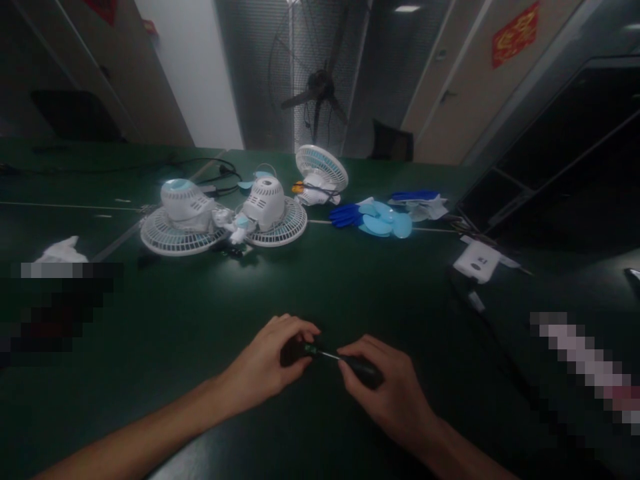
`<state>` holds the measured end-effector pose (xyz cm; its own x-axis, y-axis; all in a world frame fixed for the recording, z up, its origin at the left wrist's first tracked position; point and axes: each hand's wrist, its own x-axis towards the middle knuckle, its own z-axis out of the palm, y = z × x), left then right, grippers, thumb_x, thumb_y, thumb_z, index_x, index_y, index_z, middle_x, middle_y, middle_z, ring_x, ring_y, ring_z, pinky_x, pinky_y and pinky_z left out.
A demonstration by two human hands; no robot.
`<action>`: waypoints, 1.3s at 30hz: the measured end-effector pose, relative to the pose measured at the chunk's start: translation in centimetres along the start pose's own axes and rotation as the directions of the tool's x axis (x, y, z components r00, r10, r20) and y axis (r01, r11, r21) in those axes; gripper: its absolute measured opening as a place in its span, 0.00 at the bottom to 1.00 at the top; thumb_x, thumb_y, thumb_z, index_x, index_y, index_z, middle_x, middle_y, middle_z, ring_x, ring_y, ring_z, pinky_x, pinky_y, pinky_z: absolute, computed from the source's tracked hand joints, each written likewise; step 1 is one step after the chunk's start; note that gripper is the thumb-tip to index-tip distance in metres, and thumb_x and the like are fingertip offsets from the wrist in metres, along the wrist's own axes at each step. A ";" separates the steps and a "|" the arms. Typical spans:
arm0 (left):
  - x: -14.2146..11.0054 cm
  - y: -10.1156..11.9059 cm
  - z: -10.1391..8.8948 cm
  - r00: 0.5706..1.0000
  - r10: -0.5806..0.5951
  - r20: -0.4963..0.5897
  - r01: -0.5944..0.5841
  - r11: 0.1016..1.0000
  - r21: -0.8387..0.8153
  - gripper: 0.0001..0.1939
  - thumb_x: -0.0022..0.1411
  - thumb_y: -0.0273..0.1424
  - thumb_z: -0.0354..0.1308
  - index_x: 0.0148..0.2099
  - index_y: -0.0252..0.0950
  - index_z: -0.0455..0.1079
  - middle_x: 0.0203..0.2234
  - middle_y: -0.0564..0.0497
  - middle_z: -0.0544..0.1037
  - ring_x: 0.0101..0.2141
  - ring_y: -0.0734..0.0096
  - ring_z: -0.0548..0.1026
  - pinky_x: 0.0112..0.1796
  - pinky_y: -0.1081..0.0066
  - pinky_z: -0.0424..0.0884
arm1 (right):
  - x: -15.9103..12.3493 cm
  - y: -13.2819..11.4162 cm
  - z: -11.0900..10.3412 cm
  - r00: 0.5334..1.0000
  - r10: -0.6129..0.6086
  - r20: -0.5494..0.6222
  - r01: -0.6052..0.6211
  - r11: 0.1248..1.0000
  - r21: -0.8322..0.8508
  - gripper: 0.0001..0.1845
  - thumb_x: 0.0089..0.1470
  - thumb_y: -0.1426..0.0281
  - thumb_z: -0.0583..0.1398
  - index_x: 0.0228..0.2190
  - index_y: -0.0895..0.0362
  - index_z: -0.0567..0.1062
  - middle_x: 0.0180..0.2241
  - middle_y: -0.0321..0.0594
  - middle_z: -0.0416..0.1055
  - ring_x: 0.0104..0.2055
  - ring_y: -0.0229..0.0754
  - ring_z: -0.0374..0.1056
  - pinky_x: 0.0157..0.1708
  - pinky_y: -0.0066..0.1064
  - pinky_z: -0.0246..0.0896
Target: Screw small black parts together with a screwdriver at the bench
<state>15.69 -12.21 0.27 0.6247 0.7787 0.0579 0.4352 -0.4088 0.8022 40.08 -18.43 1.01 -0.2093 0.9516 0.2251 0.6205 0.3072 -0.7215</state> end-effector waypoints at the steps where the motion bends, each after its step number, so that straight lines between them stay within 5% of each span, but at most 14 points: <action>1: 0.0 0.0 -0.1 1.000 0.005 0.004 -0.005 1.000 0.010 0.20 0.63 0.24 0.65 0.55 0.42 0.72 0.44 0.50 0.77 0.45 0.63 0.74 0.47 0.63 0.66 | 0.0 0.0 0.0 1.000 0.002 0.002 -0.002 1.000 0.001 0.06 0.60 0.73 0.61 0.36 0.54 0.80 0.30 0.36 0.76 0.31 0.42 0.74 0.32 0.33 0.65; 7: 0.4 0.1 -0.2 0.998 0.026 0.063 -0.027 1.000 0.005 0.05 0.68 0.30 0.64 0.47 0.42 0.76 0.42 0.51 0.78 0.44 0.64 0.73 0.48 0.63 0.62 | 0.0 -0.2 0.0 1.000 0.003 0.020 -0.003 1.000 0.001 0.06 0.60 0.73 0.61 0.37 0.54 0.80 0.30 0.37 0.77 0.31 0.42 0.75 0.31 0.32 0.66; 29: 0.4 0.0 -0.1 0.997 0.026 0.079 -0.031 0.997 0.070 0.05 0.69 0.33 0.63 0.46 0.42 0.74 0.41 0.53 0.78 0.44 0.65 0.73 0.50 0.63 0.59 | 0.5 -0.3 0.4 0.997 -0.041 0.070 0.031 0.989 0.143 0.07 0.62 0.72 0.63 0.42 0.54 0.80 0.34 0.37 0.78 0.34 0.42 0.76 0.35 0.31 0.67; 39: 0.3 0.0 -0.2 0.996 0.048 0.082 -0.054 0.996 0.073 0.06 0.69 0.34 0.62 0.48 0.41 0.74 0.43 0.50 0.78 0.45 0.62 0.73 0.51 0.61 0.60 | 0.1 -0.2 0.1 0.997 -0.029 0.067 0.031 0.999 -0.018 0.06 0.59 0.75 0.62 0.37 0.54 0.79 0.30 0.36 0.76 0.30 0.41 0.75 0.31 0.31 0.65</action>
<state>15.73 -11.84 0.43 0.6957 0.7168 0.0477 0.4468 -0.4837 0.7526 39.91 -18.35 1.12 -0.2778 0.9392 0.2017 0.6276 0.3364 -0.7021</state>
